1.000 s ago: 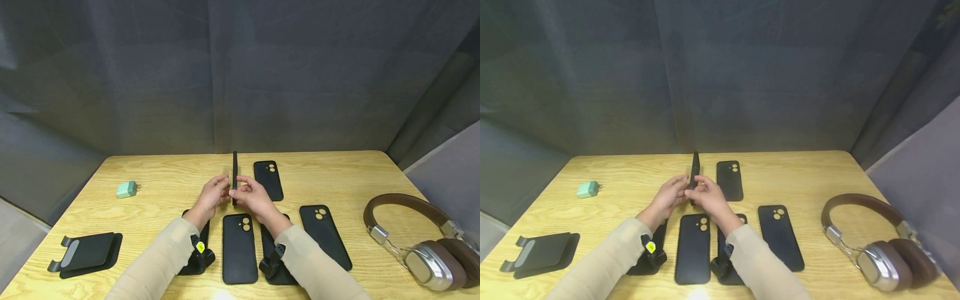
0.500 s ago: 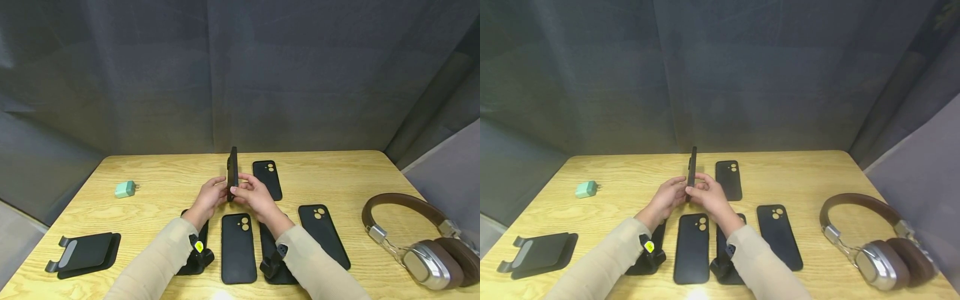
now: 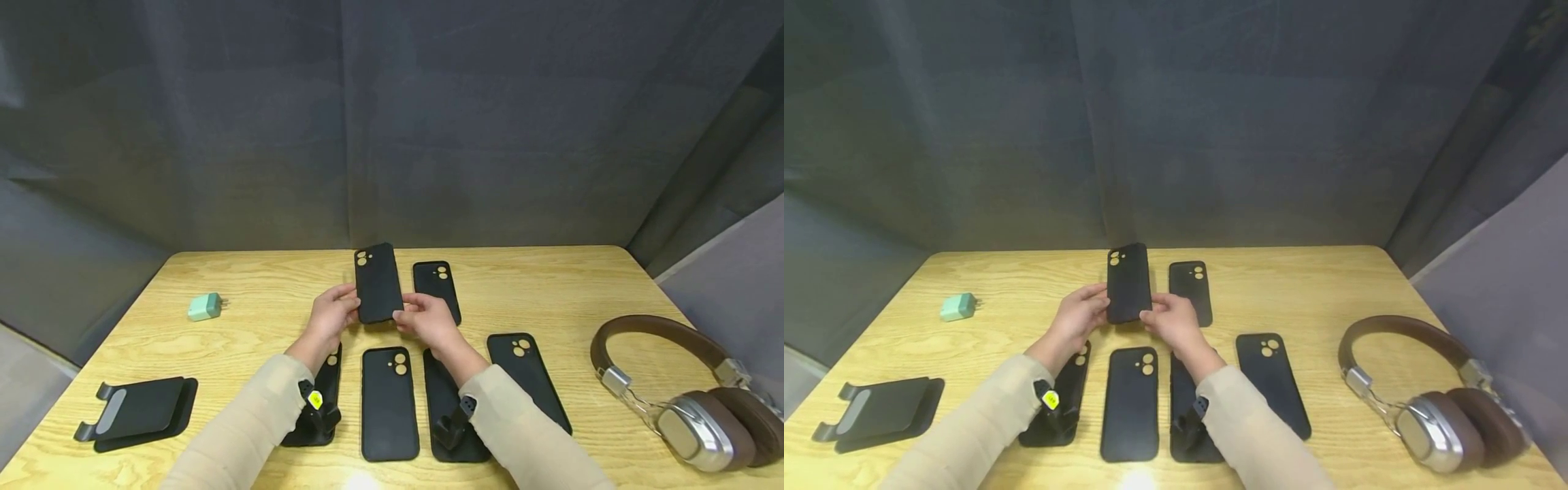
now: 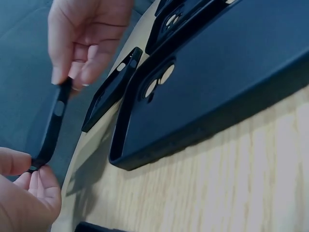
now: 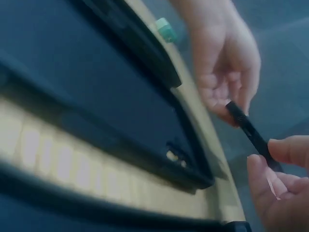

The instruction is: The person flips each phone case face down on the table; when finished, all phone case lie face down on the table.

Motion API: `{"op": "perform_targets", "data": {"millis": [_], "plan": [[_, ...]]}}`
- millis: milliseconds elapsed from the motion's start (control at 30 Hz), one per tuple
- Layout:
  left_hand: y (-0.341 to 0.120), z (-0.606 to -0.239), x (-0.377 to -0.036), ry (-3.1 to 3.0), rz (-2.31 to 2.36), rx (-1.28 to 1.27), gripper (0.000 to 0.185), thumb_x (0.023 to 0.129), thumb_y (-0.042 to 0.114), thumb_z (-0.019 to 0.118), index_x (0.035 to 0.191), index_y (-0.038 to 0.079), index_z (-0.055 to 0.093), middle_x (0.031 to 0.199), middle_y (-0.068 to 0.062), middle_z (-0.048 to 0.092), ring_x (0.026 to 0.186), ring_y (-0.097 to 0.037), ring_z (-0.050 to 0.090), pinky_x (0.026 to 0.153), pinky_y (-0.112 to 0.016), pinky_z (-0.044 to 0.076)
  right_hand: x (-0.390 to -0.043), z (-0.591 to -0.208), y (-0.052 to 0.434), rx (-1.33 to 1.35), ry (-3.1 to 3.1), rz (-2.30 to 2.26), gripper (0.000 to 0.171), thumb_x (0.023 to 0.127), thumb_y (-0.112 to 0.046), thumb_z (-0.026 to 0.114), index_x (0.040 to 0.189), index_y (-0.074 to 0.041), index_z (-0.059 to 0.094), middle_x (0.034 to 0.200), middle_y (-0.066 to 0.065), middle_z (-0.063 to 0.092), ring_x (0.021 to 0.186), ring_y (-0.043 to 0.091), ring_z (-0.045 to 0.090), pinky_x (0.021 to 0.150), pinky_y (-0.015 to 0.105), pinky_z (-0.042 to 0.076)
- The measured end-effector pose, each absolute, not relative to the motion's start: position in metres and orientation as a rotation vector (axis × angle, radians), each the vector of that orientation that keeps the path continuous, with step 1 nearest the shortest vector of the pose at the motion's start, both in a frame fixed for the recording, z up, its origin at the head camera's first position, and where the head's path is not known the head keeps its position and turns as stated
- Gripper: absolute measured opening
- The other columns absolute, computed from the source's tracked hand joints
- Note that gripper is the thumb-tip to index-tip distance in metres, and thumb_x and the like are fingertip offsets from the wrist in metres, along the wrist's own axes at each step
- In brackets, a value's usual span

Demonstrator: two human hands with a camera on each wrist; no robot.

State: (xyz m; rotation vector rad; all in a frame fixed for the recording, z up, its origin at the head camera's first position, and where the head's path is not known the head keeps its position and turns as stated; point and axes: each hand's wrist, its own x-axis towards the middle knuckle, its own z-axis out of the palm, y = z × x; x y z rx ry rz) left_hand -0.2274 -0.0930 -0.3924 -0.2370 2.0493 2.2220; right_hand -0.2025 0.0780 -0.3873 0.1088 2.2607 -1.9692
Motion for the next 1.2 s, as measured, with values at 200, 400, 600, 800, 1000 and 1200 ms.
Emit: {"op": "perform_targets", "data": {"millis": [200,400,600,800,1000,1200], "plan": [[-0.094,-0.391,-0.226,2.142,2.090,-0.195,0.043,0.088,-0.006,0.051,0.131,-0.002,0.049,0.130,-0.021,0.051,0.112,-0.027,0.053,0.095,-0.037,0.043,-0.207,-0.395,0.077,0.146,2.362,-1.815,0.051,0.084,-0.005,0.065,0.131,0.004,0.047,0.093,0.016,0.063,0.080,0.025,0.067,0.071,0.029,0.055],[-0.097,-0.395,-0.227,2.222,1.911,-0.203,0.044,0.088,-0.005,0.052,0.131,-0.002,0.048,0.128,-0.020,0.052,0.121,-0.031,0.049,0.101,-0.041,0.038,-0.211,-0.398,0.075,0.152,2.421,-1.655,0.050,0.086,-0.008,0.064,0.131,0.005,0.047,0.091,0.013,0.067,0.073,0.015,0.066,0.068,0.028,0.054],[-0.098,-0.398,-0.230,2.270,1.818,-0.199,0.042,0.087,-0.006,0.053,0.129,-0.003,0.050,0.125,-0.020,0.054,0.118,-0.030,0.050,0.099,-0.038,0.041,-0.213,-0.397,0.075,0.145,2.449,-1.533,0.052,0.086,-0.011,0.064,0.132,0.006,0.045,0.101,0.014,0.065,0.071,0.014,0.066,0.066,0.027,0.053],[-0.096,-0.401,-0.231,2.351,1.732,-0.178,0.043,0.087,-0.006,0.053,0.130,-0.003,0.050,0.125,-0.020,0.054,0.118,-0.030,0.050,0.098,-0.039,0.042,-0.213,-0.400,0.074,0.149,2.482,-1.496,0.051,0.083,-0.011,0.068,0.129,0.005,0.050,0.075,0.010,0.065,0.054,0.010,0.061,0.052,0.022,0.049],[-0.095,-0.400,-0.231,2.435,1.630,-0.166,0.044,0.088,-0.005,0.054,0.131,0.000,0.050,0.127,-0.018,0.053,0.119,-0.029,0.050,0.095,-0.039,0.044,-0.214,-0.404,0.073,0.157,2.508,-1.503,0.048,0.081,-0.008,0.070,0.124,0.003,0.053,0.066,0.007,0.064,0.048,0.009,0.058,0.047,0.021,0.045],[-0.094,-0.400,-0.231,2.482,1.544,-0.173,0.045,0.088,-0.004,0.054,0.133,0.002,0.049,0.128,-0.016,0.052,0.119,-0.028,0.050,0.095,-0.041,0.043,-0.214,-0.405,0.072,0.130,2.531,-1.494,0.046,0.080,-0.006,0.070,0.122,0.005,0.053,0.066,0.007,0.064,0.049,0.010,0.060,0.049,0.022,0.048]]}}
